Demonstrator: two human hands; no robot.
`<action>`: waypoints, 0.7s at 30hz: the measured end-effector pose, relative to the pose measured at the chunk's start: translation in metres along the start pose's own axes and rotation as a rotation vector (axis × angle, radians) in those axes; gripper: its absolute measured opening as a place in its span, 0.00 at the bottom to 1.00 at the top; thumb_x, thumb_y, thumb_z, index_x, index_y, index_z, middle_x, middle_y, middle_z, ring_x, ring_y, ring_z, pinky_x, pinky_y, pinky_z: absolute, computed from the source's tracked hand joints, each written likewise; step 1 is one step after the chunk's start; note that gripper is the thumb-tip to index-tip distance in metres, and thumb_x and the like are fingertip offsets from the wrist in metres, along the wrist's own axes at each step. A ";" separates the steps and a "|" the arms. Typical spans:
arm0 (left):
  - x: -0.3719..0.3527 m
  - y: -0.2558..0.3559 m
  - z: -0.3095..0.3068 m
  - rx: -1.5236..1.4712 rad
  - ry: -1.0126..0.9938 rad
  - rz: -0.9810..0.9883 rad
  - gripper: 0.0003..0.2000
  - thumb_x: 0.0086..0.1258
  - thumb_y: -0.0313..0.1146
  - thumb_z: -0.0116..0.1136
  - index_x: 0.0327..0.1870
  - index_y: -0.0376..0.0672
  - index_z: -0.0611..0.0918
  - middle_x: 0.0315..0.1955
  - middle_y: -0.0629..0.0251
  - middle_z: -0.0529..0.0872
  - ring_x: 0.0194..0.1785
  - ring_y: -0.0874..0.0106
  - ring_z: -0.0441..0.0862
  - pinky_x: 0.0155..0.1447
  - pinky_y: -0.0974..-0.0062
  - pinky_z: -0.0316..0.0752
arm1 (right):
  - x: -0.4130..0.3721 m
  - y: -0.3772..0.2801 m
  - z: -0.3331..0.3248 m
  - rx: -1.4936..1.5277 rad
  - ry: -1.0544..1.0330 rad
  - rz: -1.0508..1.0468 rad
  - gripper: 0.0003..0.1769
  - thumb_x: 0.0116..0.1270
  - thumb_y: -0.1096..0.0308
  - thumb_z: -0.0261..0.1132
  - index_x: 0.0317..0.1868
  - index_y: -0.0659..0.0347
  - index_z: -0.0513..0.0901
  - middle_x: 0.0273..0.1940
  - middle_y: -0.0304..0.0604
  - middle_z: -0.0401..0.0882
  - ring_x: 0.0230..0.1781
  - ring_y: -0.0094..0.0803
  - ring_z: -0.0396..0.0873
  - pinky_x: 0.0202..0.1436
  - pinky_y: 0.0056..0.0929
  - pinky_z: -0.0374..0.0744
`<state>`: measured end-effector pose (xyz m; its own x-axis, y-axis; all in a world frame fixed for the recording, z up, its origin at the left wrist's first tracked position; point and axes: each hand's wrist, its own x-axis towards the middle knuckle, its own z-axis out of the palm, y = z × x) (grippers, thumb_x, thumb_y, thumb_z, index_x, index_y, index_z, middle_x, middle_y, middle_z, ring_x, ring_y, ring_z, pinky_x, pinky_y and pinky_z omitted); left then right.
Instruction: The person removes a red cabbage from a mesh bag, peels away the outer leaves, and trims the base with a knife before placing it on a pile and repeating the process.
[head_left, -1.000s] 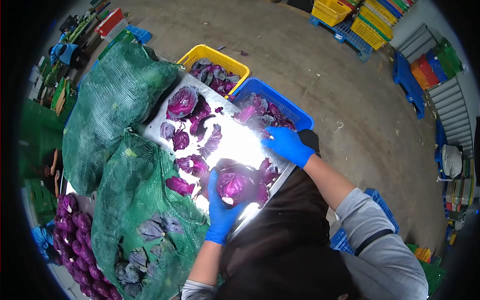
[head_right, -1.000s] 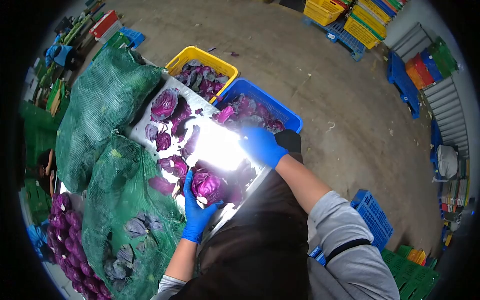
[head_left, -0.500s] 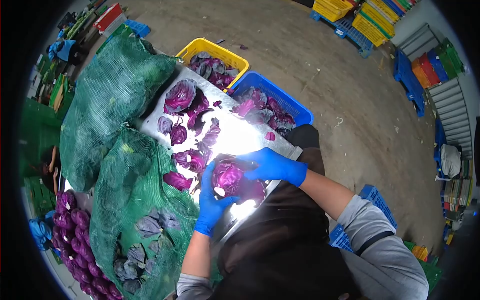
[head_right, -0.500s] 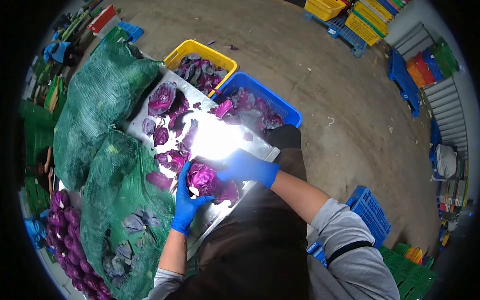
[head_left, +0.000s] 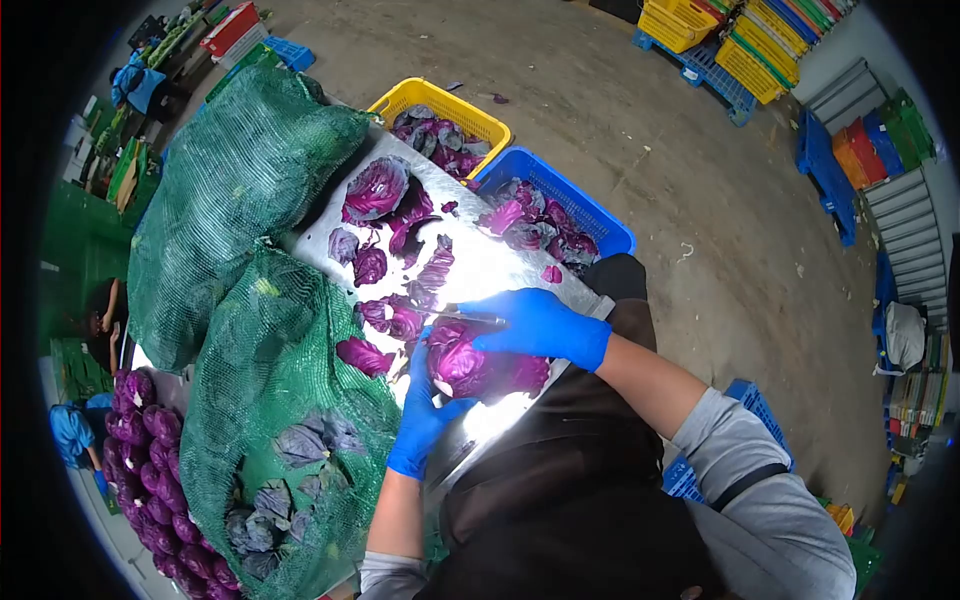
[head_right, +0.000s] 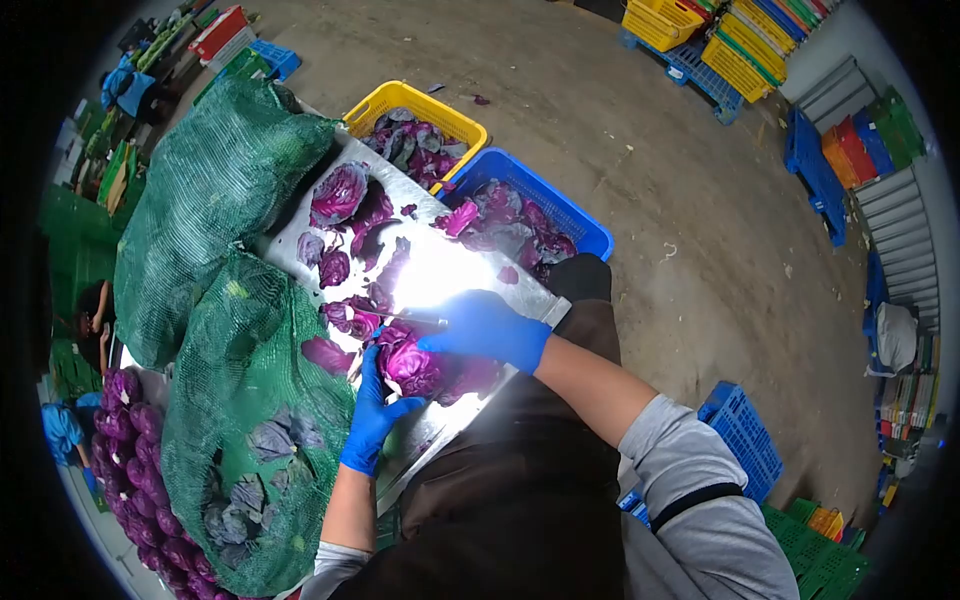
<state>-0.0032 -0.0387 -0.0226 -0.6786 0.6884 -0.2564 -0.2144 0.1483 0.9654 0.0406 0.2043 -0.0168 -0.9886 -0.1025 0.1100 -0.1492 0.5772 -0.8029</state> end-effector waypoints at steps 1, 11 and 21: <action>0.000 0.001 -0.001 0.026 -0.004 -0.010 0.55 0.43 0.27 0.75 0.73 0.41 0.48 0.67 0.55 0.57 0.68 0.65 0.61 0.68 0.69 0.64 | 0.003 -0.016 -0.008 0.102 -0.071 0.093 0.31 0.58 0.50 0.67 0.61 0.52 0.75 0.54 0.51 0.78 0.53 0.43 0.78 0.57 0.34 0.74; 0.006 -0.002 0.038 0.156 0.312 0.105 0.51 0.41 0.27 0.77 0.69 0.40 0.56 0.61 0.57 0.66 0.62 0.66 0.68 0.65 0.69 0.68 | 0.027 -0.009 0.000 -0.116 0.092 0.068 0.24 0.58 0.52 0.65 0.53 0.50 0.81 0.38 0.47 0.84 0.35 0.43 0.83 0.41 0.39 0.80; -0.007 0.016 0.000 -0.593 0.099 0.032 0.45 0.48 0.42 0.70 0.69 0.39 0.61 0.64 0.57 0.67 0.66 0.59 0.66 0.70 0.60 0.62 | 0.002 0.027 -0.017 -0.362 0.062 0.318 0.13 0.55 0.57 0.65 0.38 0.53 0.84 0.32 0.48 0.83 0.33 0.47 0.82 0.38 0.41 0.79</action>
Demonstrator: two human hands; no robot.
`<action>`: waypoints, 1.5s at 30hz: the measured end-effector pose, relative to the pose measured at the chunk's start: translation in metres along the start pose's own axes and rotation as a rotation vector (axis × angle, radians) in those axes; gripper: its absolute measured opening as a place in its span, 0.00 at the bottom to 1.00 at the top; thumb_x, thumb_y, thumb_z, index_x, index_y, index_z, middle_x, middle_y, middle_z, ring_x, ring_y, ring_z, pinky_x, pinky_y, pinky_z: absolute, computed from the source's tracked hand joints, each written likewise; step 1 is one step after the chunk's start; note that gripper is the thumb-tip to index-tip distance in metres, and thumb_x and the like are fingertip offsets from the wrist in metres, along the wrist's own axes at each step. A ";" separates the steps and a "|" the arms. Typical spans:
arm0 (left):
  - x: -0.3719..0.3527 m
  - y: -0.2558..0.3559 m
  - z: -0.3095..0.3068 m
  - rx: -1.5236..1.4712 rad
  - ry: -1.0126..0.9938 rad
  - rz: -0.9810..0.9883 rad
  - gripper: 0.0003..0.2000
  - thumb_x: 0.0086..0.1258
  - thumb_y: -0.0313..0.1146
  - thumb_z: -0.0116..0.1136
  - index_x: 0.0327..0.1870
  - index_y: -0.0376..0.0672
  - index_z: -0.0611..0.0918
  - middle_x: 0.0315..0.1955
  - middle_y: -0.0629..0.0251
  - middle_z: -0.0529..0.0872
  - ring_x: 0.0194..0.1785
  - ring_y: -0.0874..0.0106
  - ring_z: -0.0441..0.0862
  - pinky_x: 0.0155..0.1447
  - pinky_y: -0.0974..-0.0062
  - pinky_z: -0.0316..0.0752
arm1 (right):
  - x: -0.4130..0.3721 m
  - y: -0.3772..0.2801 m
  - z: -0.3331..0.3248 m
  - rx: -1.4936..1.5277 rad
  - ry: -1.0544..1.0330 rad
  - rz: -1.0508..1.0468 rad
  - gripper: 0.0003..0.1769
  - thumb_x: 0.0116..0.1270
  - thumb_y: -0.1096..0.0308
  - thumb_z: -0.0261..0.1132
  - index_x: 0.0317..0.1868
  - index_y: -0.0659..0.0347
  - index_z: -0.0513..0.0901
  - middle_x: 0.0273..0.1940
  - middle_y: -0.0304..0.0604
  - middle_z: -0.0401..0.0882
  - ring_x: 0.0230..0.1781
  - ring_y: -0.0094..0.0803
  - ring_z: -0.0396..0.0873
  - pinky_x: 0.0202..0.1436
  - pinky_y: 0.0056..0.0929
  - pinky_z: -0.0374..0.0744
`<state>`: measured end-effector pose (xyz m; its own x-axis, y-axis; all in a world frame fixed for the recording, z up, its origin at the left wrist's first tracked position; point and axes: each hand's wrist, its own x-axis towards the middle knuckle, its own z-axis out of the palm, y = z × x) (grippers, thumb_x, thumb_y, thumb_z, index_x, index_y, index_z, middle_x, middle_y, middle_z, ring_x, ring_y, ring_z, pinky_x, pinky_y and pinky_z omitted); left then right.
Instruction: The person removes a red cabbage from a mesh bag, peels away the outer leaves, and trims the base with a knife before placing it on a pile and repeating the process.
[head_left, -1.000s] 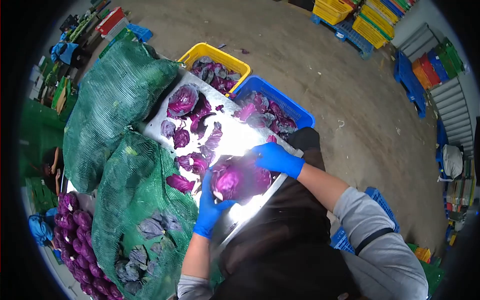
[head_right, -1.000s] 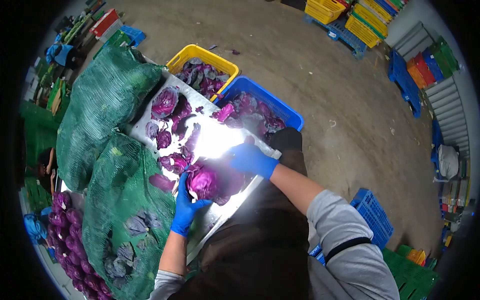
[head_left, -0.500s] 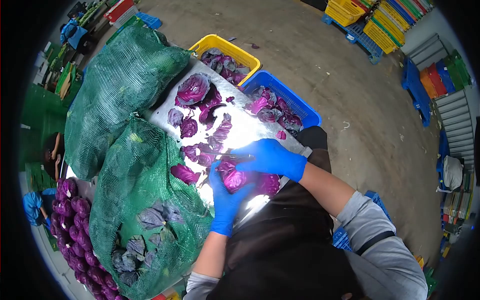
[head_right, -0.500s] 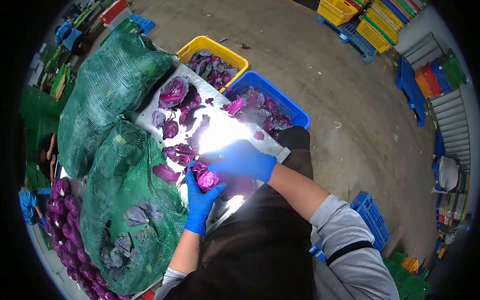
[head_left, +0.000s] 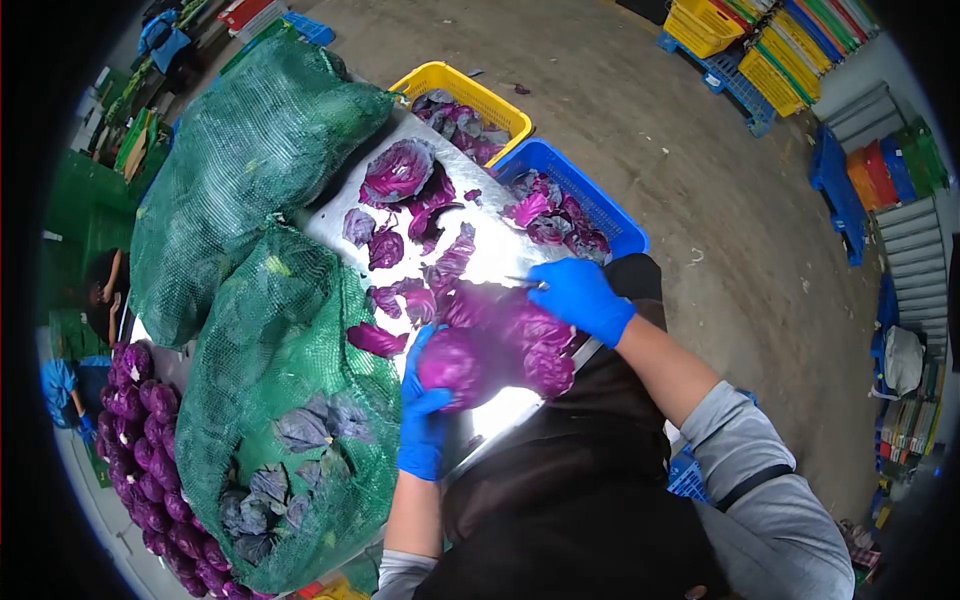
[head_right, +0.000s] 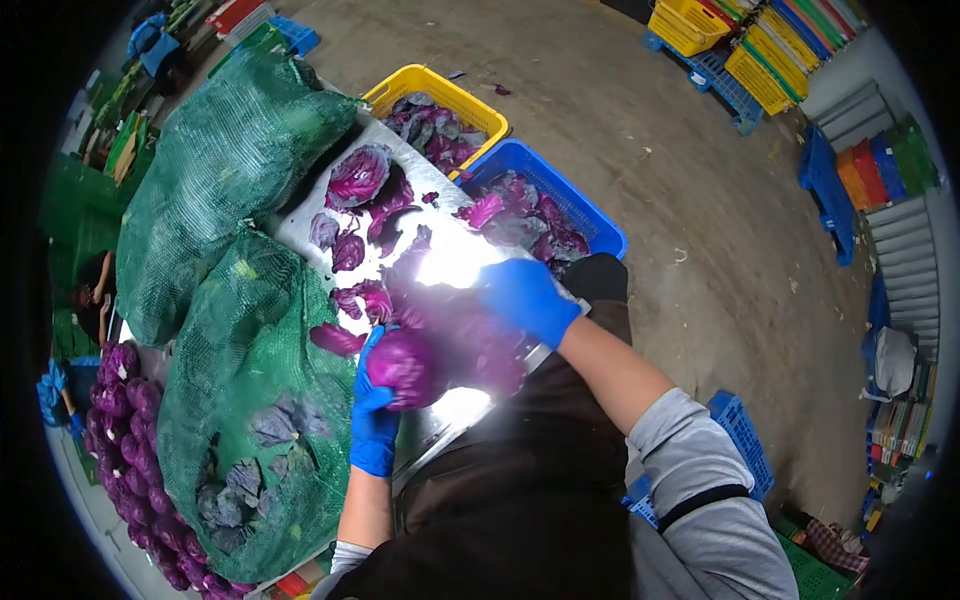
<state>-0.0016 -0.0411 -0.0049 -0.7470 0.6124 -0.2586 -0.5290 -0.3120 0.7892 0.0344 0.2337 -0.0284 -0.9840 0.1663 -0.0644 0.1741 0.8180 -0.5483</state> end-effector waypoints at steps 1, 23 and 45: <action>-0.005 -0.002 -0.014 0.006 0.007 0.007 0.45 0.48 0.42 0.70 0.69 0.39 0.61 0.64 0.57 0.67 0.66 0.59 0.66 0.70 0.60 0.62 | 0.000 0.005 -0.008 -0.015 0.037 0.072 0.12 0.55 0.58 0.65 0.38 0.53 0.84 0.32 0.48 0.83 0.33 0.47 0.81 0.38 0.41 0.79; -0.024 0.033 -0.020 -0.441 -0.119 0.371 0.41 0.58 0.52 0.52 0.70 0.37 0.55 0.68 0.51 0.61 0.68 0.57 0.63 0.70 0.55 0.60 | -0.021 -0.111 -0.047 1.694 -0.449 0.273 0.34 0.63 0.61 0.64 0.67 0.65 0.64 0.51 0.43 0.78 0.36 0.22 0.78 0.38 0.22 0.78; -0.010 0.010 -0.027 0.629 0.331 0.448 0.25 0.71 0.42 0.47 0.66 0.42 0.63 0.64 0.56 0.68 0.65 0.59 0.68 0.66 0.57 0.66 | -0.002 -0.005 0.016 -0.060 0.274 0.066 0.10 0.54 0.62 0.65 0.37 0.50 0.84 0.29 0.44 0.82 0.28 0.43 0.82 0.33 0.39 0.79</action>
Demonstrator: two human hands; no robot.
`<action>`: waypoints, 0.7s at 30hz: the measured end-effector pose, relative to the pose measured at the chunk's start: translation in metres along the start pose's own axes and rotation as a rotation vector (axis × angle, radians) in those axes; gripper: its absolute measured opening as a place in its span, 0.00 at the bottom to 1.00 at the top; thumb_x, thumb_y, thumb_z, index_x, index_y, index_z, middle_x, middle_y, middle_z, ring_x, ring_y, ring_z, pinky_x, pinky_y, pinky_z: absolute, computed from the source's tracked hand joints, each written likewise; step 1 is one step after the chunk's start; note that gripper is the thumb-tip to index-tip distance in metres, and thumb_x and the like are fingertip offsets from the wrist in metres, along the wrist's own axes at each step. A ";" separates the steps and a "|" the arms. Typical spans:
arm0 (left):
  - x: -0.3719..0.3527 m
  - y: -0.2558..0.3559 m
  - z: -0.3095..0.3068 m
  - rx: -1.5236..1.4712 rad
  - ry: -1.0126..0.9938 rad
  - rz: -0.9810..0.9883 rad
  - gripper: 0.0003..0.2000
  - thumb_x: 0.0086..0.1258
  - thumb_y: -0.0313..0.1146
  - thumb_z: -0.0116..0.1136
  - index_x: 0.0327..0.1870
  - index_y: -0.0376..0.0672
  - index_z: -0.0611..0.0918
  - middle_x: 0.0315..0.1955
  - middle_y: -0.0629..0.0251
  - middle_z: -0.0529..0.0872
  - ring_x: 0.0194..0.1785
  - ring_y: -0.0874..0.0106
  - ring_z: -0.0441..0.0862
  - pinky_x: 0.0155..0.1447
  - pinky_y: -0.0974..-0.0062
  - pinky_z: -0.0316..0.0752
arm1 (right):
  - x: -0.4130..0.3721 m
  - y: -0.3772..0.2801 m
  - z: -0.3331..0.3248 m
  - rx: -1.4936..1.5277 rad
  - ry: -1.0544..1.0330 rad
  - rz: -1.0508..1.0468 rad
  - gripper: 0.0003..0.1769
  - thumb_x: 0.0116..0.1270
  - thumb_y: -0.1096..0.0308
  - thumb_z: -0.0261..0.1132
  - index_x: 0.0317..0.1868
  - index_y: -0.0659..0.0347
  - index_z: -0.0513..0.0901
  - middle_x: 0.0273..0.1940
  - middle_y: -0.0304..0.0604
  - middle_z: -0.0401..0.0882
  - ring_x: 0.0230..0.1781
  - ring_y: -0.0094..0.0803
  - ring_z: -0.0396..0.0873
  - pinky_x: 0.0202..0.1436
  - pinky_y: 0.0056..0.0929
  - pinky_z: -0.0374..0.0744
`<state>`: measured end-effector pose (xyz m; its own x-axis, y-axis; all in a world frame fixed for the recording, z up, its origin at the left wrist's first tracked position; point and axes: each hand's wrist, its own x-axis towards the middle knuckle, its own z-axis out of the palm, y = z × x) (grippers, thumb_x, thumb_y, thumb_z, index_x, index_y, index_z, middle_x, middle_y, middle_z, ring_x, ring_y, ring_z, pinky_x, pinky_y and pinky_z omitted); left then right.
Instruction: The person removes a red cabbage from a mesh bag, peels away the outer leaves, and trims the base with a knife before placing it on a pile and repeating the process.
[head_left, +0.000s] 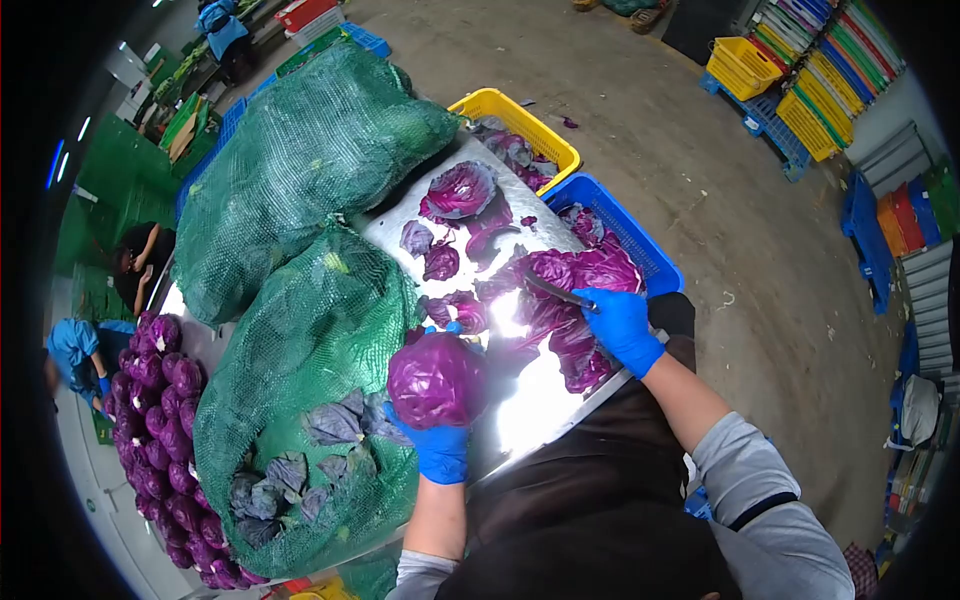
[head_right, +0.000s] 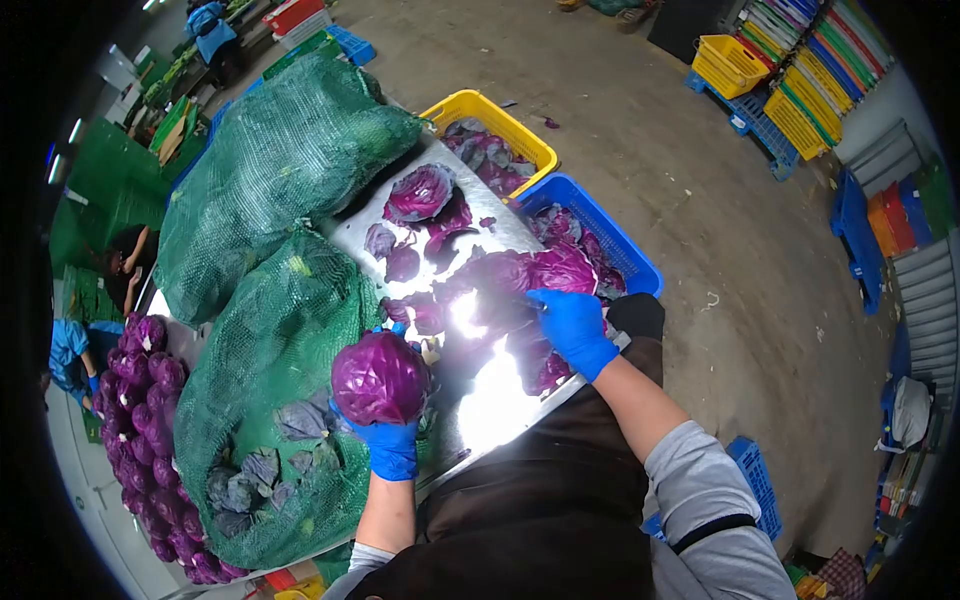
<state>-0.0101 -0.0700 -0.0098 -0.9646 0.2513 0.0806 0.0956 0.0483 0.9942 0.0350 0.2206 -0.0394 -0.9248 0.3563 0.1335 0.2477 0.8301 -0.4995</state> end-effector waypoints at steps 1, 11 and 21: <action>0.002 -0.007 0.000 -0.149 0.027 -0.080 0.24 0.72 0.40 0.46 0.66 0.41 0.63 0.64 0.56 0.68 0.64 0.60 0.69 0.66 0.57 0.66 | 0.001 0.001 -0.003 -0.079 -0.051 0.022 0.09 0.53 0.62 0.65 0.36 0.51 0.84 0.28 0.44 0.82 0.28 0.43 0.81 0.32 0.40 0.78; 0.031 0.049 0.002 -1.008 -0.282 0.041 0.49 0.49 0.50 0.72 0.71 0.41 0.56 0.68 0.51 0.62 0.68 0.55 0.64 0.69 0.56 0.63 | -0.018 -0.089 -0.041 1.064 -0.396 0.266 0.28 0.63 0.60 0.67 0.61 0.60 0.70 0.46 0.43 0.78 0.38 0.23 0.77 0.41 0.28 0.78; 0.011 0.063 0.001 -0.813 -0.249 -0.249 0.55 0.28 0.26 0.60 0.72 0.39 0.55 0.68 0.56 0.62 0.72 0.58 0.58 0.75 0.60 0.50 | 0.000 -0.130 -0.062 1.199 -0.579 -0.077 0.47 0.59 0.60 0.71 0.73 0.57 0.53 0.40 0.46 0.81 0.27 0.24 0.79 0.26 0.21 0.76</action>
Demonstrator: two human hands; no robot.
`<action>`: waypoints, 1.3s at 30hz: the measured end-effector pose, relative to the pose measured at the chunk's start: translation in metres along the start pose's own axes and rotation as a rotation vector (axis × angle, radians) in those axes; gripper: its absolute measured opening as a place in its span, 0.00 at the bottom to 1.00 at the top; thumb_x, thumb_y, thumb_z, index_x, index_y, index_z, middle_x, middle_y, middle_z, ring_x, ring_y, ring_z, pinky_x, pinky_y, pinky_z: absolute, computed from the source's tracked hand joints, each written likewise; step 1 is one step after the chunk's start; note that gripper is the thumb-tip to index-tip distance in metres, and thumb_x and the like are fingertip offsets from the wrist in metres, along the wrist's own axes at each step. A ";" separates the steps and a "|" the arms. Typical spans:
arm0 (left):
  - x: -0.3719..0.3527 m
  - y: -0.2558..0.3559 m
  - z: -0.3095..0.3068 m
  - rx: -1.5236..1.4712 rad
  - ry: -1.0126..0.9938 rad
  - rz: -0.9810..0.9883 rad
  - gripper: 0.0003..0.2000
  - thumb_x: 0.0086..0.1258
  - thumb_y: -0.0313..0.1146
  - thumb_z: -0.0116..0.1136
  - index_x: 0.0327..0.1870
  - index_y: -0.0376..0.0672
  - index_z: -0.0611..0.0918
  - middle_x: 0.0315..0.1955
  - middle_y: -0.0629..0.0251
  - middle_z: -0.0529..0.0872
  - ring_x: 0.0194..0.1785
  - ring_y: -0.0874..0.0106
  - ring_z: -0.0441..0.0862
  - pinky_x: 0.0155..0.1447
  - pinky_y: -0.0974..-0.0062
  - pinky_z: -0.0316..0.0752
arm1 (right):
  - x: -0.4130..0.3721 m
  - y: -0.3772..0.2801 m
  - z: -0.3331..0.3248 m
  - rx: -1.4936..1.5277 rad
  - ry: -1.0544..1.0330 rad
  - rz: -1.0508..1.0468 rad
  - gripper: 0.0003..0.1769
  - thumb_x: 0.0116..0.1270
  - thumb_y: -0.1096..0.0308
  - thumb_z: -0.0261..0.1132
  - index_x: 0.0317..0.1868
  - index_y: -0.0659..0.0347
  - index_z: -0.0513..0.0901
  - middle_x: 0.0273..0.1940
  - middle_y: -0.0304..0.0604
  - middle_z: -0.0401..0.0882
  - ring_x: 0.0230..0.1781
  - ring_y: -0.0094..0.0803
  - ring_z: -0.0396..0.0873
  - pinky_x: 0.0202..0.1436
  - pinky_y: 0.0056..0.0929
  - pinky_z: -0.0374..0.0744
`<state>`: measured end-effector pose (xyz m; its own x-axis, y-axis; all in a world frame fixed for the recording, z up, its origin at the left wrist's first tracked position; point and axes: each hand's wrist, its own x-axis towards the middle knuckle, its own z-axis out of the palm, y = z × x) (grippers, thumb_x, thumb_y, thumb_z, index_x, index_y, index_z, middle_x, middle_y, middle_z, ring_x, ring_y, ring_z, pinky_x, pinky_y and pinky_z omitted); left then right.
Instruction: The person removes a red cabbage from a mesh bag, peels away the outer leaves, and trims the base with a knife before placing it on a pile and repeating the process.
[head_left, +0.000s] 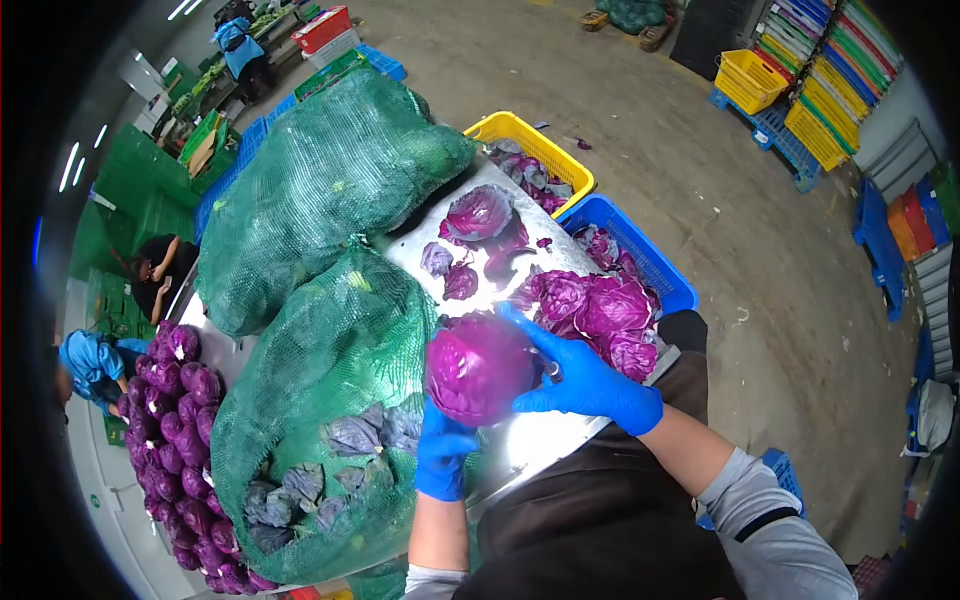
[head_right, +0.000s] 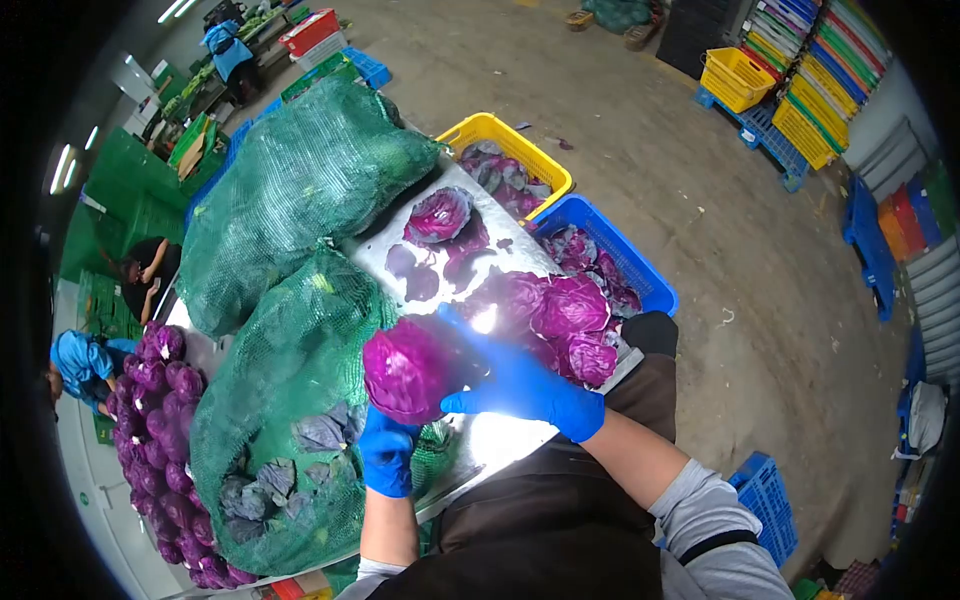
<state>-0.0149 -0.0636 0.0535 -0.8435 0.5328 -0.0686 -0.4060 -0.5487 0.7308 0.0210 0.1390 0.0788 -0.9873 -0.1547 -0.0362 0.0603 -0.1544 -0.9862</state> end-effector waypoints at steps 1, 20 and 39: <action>0.002 0.000 -0.004 -0.124 0.025 -0.064 0.53 0.32 0.27 0.61 0.72 0.39 0.55 0.68 0.55 0.63 0.71 0.58 0.60 0.75 0.59 0.51 | 0.002 0.007 -0.003 -0.200 0.003 -0.135 0.52 0.55 0.63 0.73 0.74 0.56 0.50 0.53 0.47 0.73 0.43 0.29 0.76 0.42 0.26 0.75; 0.012 0.000 -0.001 0.063 0.111 -0.003 0.48 0.34 0.30 0.67 0.67 0.37 0.64 0.64 0.57 0.68 0.68 0.62 0.65 0.72 0.64 0.59 | -0.006 0.026 -0.001 -0.370 0.180 -0.086 0.48 0.60 0.68 0.69 0.74 0.56 0.48 0.67 0.50 0.64 0.54 0.26 0.75 0.53 0.25 0.75; 0.004 -0.016 0.028 0.377 0.223 -0.045 0.55 0.33 0.39 0.80 0.68 0.34 0.60 0.63 0.51 0.66 0.68 0.60 0.63 0.69 0.64 0.62 | -0.016 0.043 -0.032 -0.384 0.188 0.433 0.32 0.67 0.50 0.59 0.66 0.58 0.66 0.42 0.49 0.82 0.37 0.35 0.82 0.42 0.32 0.79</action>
<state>-0.0021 -0.0347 0.0609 -0.8998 0.3763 -0.2209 -0.3224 -0.2322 0.9177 0.0349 0.1666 0.0320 -0.8962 0.0556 -0.4403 0.4392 0.2525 -0.8622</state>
